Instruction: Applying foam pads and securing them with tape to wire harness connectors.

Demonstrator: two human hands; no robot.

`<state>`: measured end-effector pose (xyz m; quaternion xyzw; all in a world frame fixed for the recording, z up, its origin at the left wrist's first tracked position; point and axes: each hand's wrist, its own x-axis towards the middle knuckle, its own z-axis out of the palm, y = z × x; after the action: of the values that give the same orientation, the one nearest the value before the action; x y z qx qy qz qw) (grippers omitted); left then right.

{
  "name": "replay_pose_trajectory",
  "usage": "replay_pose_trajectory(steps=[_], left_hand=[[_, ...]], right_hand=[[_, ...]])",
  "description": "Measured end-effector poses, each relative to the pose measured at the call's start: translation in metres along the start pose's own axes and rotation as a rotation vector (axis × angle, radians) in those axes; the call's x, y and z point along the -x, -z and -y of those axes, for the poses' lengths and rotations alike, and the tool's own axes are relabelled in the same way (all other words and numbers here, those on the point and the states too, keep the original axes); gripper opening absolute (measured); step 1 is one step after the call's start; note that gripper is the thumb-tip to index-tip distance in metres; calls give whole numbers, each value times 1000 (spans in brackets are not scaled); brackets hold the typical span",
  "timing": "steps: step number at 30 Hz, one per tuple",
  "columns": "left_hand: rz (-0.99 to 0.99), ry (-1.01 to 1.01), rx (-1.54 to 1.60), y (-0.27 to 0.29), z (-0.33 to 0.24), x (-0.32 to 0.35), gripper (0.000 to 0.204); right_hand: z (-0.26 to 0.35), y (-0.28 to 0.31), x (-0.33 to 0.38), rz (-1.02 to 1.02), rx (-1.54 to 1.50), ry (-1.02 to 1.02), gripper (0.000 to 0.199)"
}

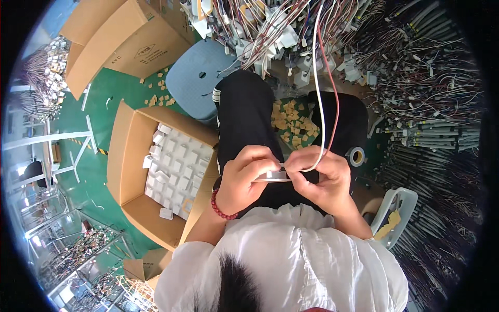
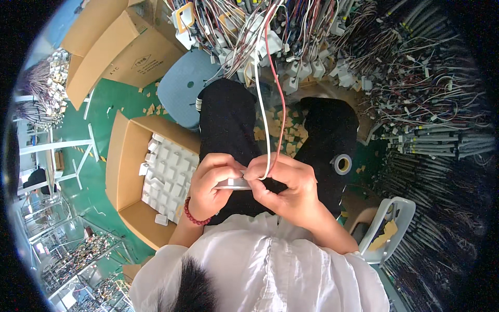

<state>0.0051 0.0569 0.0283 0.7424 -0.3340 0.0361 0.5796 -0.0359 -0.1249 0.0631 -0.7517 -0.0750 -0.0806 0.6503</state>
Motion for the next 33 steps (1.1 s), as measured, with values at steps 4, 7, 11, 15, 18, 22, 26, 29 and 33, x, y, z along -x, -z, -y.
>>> replay_pose_trajectory(steps=[4, 7, 11, 15, 18, 22, 26, 29, 33], left_hand=[[24, 13, -13, 3, -3, -2, 33], [8, 31, -5, 1, -3, 2, 34], [-54, -48, -95, -5, 0, 8, 33], [-38, 13, -33, -4, -3, 6, 30], [64, 214, 320, 1, -5, 6, 20], [109, 287, 414, 3, -3, 9, 18], [131, 346, 510, 4, -3, 7, 16], [149, 318, 484, 5, 0, 8, 19], [45, 431, 579, -1, -7, 13, 32]], right_hand=[[-1, 3, 0, 19, -134, -143, 17], [-2, 0, 3, -17, -305, -251, 14], [-5, -3, 7, -34, -481, -309, 15], [-8, -2, 8, -48, -375, -239, 16], [-12, 2, 8, 8, -316, -177, 17], [-10, 1, 8, 26, -344, -198, 17], [-9, 3, 8, 15, -356, -201, 16], [-8, 3, 7, 45, -251, -88, 15], [-1, 4, 3, 81, -41, 83, 13]])
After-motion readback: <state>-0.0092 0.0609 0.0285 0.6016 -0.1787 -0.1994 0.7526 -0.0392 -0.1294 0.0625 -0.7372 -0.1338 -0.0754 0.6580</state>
